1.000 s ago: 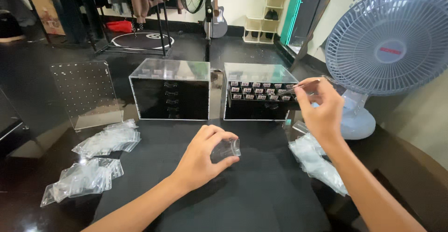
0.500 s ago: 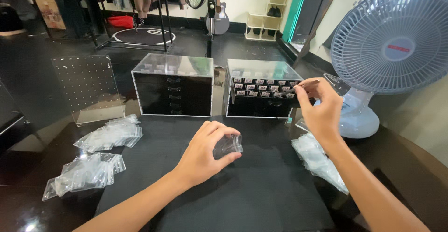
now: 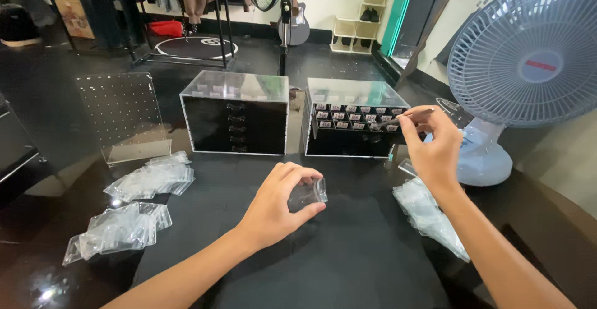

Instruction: The person repeatedly picks up small clear plastic bags, opens them, and places a metal tool inside each bag. The person then seals the bags and sets them aside on the table.

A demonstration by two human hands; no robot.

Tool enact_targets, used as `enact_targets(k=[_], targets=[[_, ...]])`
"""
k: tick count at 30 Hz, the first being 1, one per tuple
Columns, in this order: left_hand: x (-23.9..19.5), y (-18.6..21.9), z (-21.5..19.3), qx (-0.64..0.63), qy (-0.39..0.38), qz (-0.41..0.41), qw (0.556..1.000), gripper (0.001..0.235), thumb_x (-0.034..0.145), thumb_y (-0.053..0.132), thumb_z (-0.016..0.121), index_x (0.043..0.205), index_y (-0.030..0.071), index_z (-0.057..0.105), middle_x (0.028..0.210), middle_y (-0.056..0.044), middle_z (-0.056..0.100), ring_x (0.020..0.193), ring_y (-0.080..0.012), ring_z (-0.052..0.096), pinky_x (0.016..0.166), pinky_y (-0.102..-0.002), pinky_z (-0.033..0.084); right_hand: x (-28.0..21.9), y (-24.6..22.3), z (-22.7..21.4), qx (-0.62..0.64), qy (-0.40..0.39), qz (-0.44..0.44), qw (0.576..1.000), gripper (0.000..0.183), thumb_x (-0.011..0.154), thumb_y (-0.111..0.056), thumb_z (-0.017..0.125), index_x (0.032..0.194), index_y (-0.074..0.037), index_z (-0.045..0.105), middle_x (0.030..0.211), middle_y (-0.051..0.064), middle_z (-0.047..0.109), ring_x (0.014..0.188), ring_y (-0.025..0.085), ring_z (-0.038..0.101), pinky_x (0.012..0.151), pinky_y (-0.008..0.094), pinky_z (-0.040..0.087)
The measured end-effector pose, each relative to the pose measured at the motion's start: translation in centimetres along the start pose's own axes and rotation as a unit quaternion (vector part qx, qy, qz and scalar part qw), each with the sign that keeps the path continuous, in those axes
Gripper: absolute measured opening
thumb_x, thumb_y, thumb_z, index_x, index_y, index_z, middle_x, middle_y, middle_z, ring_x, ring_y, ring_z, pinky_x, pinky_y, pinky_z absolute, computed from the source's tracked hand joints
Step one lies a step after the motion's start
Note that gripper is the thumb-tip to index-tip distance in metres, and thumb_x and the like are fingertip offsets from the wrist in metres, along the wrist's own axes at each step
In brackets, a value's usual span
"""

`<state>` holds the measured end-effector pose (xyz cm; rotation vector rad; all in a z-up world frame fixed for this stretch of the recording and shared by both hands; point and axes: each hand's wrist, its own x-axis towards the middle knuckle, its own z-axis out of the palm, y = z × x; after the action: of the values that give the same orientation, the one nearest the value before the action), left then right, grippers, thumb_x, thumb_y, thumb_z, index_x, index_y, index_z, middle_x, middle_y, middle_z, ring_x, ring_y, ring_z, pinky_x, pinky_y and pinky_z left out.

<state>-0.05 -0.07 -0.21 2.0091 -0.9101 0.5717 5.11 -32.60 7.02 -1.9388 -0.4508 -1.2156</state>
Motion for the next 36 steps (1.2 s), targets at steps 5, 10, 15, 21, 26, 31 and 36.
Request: enact_targets(k=[5,10,15,21,26,31,36], targets=[[-0.2,-0.3,0.2,-0.023,-0.002,-0.026,0.999,0.049,0.095,0.032,0.089,0.138,0.017,0.07,0.113,-0.002,0.068,0.112,-0.0226,0.066,0.103,-0.042,0.058,0.0,0.1,-0.3,0.006,-0.001,0.003,1.0,0.003,0.112,-0.002,0.081,0.115,-0.003,0.079,0.104,0.018,0.08,0.096,0.031,0.078,0.091,0.04,0.062],[-0.4,-0.3,0.3,-0.025,-0.008,-0.037,0.999,0.049,0.094,0.031,0.089,0.137,0.017,0.071,0.113,-0.002,0.068,0.112,-0.0223,0.066,0.103,-0.042,0.058,-0.3,0.6,-0.5,0.016,-0.006,0.017,1.0,0.003,0.112,-0.001,0.08,0.115,-0.003,0.079,0.101,0.016,0.08,0.094,0.029,0.079,0.086,0.038,0.062],[0.0,-0.6,0.3,-0.026,-0.013,-0.021,0.999,0.048,0.094,0.032,0.089,0.136,0.016,0.07,0.111,-0.003,0.068,0.111,-0.023,0.066,0.103,-0.043,0.057,0.1,2.4,-0.1,0.028,-0.004,0.042,0.999,0.004,0.111,-0.004,0.08,0.113,-0.004,0.078,0.098,0.012,0.079,0.091,0.018,0.074,0.085,0.032,0.059],[-0.1,0.2,-0.1,-0.016,-0.027,-0.045,0.999,0.048,0.094,0.03,0.088,0.136,0.016,0.071,0.113,-0.003,0.068,0.114,-0.0224,0.066,0.103,-0.041,0.057,0.0,0.7,-0.5,0.019,-0.017,0.063,0.998,0.005,0.109,-0.005,0.082,0.113,-0.006,0.08,0.097,0.01,0.08,0.088,0.018,0.073,0.084,0.031,0.059],[-0.1,-0.3,0.0,-0.015,-0.03,-0.036,0.999,0.048,0.095,0.03,0.088,0.137,0.015,0.071,0.112,-0.003,0.068,0.113,-0.0224,0.066,0.104,-0.041,0.057,0.0,1.4,0.0,0.0,-0.017,0.045,0.999,0.006,0.108,-0.004,0.083,0.113,-0.005,0.08,0.098,0.014,0.081,0.09,0.024,0.077,0.086,0.036,0.061],[-0.2,0.0,0.0,-0.019,-0.026,-0.045,0.998,0.048,0.094,0.029,0.088,0.137,0.015,0.07,0.112,-0.003,0.068,0.114,-0.0224,0.066,0.103,-0.041,0.057,0.1,0.9,-0.5,0.014,-0.008,0.056,0.998,0.005,0.111,-0.004,0.08,0.116,-0.005,0.08,0.102,0.013,0.082,0.093,0.023,0.077,0.088,0.036,0.061],[-0.2,0.1,0.0,-0.042,-0.025,-0.063,0.997,0.049,0.095,0.03,0.088,0.138,0.015,0.071,0.113,-0.002,0.068,0.115,-0.0213,0.066,0.106,-0.041,0.057,0.0,0.2,-0.7,0.058,-0.002,0.07,0.996,0.007,0.112,-0.001,0.077,0.119,-0.003,0.077,0.105,0.014,0.081,0.093,0.019,0.076,0.087,0.032,0.061]])
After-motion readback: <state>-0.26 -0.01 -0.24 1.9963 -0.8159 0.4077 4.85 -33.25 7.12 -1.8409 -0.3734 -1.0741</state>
